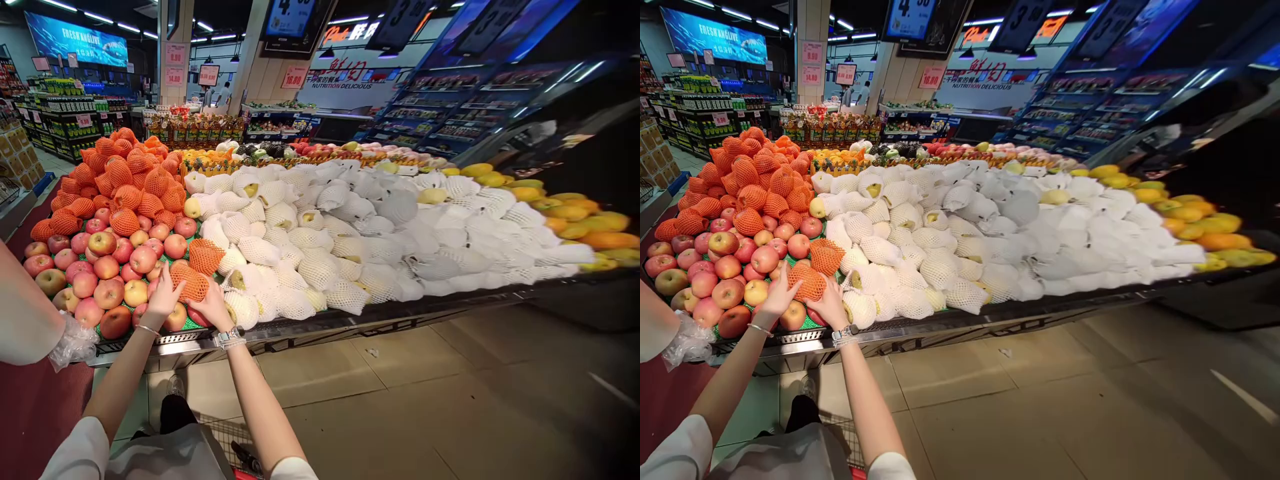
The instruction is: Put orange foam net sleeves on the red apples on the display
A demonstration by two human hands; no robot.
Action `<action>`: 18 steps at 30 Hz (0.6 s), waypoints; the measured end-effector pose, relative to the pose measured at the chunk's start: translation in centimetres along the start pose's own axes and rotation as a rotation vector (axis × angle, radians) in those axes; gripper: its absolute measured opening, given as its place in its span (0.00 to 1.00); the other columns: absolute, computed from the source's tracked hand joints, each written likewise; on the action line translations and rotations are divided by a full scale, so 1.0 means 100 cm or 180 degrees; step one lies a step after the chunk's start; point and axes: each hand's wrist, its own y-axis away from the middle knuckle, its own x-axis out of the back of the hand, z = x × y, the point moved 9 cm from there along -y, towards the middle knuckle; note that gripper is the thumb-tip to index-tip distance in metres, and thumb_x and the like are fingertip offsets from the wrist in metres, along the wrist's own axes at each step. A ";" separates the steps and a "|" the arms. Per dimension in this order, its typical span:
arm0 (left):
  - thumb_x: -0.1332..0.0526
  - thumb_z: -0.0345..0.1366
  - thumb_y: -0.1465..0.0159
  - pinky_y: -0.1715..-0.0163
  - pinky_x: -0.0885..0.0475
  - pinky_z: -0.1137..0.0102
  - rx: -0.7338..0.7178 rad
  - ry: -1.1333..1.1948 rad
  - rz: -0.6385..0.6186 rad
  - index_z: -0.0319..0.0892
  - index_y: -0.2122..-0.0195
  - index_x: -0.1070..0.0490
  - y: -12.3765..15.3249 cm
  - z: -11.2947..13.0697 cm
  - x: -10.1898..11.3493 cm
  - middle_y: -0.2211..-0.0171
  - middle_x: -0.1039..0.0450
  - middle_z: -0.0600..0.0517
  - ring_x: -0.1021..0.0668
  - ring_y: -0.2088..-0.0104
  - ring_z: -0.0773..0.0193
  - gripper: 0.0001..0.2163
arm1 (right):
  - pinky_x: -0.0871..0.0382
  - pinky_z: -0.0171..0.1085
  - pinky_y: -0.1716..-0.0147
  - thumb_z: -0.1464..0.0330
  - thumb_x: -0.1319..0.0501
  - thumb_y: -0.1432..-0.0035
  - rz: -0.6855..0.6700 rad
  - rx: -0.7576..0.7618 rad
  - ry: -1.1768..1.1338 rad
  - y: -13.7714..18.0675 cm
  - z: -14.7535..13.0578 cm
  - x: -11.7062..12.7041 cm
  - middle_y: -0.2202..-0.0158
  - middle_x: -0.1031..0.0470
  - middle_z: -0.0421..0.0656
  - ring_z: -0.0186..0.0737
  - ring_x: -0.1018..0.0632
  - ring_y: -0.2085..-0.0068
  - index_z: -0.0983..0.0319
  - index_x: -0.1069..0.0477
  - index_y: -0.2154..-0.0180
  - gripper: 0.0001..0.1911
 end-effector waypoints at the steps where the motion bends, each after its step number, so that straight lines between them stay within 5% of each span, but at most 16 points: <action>1: 0.36 0.47 0.35 0.32 0.42 0.43 -0.0049 -0.0213 0.0102 0.36 0.32 0.42 0.002 0.004 0.005 0.28 0.44 0.31 0.39 0.29 0.35 0.34 | 0.40 0.56 0.36 0.61 0.29 0.49 0.0023 -0.0004 0.0031 0.000 -0.002 -0.001 0.39 0.29 0.55 0.60 0.31 0.37 0.64 0.35 0.37 0.40; 4: 0.43 0.42 0.31 0.32 0.44 0.43 -0.0688 -0.1220 0.0309 0.37 0.32 0.40 0.009 0.030 0.011 0.29 0.43 0.33 0.40 0.29 0.37 0.28 | 0.42 0.61 0.35 0.58 0.29 0.48 0.0104 -0.0006 0.0110 0.001 -0.009 -0.002 0.40 0.29 0.57 0.65 0.34 0.36 0.66 0.37 0.35 0.42; 7: 0.44 0.39 0.30 0.30 0.51 0.40 -0.1451 -0.2179 -0.0202 0.41 0.33 0.35 0.009 0.043 -0.015 0.27 0.44 0.38 0.44 0.27 0.39 0.24 | 0.44 0.61 0.33 0.54 0.32 0.44 0.0209 0.0007 0.0088 0.014 -0.008 -0.001 0.35 0.35 0.61 0.64 0.38 0.32 0.68 0.41 0.33 0.45; 9: 0.45 0.38 0.29 0.31 0.56 0.36 -0.1522 -0.2420 -0.0594 0.41 0.34 0.34 0.005 0.034 -0.029 0.27 0.44 0.38 0.45 0.27 0.37 0.23 | 0.41 0.56 0.32 0.53 0.37 0.38 0.0463 -0.0010 -0.0128 0.043 0.001 0.008 0.33 0.37 0.58 0.57 0.36 0.31 0.65 0.40 0.33 0.39; 13: 0.47 0.40 0.28 0.30 0.60 0.36 -0.1527 -0.2318 -0.0640 0.39 0.30 0.40 0.012 0.015 -0.026 0.27 0.44 0.38 0.47 0.26 0.39 0.26 | 0.28 0.55 0.43 0.51 0.52 0.31 0.1246 -0.0599 -0.0391 0.169 0.053 0.035 0.52 0.21 0.51 0.53 0.21 0.47 0.57 0.25 0.53 0.23; 18: 0.48 0.37 0.27 0.29 0.49 0.44 -0.1834 -0.1980 -0.0078 0.40 0.35 0.35 0.088 -0.019 0.009 0.33 0.35 0.38 0.39 0.29 0.48 0.21 | 0.27 0.61 0.65 0.45 0.55 0.32 0.2232 -0.2210 0.0108 0.378 0.106 0.071 0.68 0.31 0.48 0.59 0.22 0.66 0.50 0.36 0.67 0.21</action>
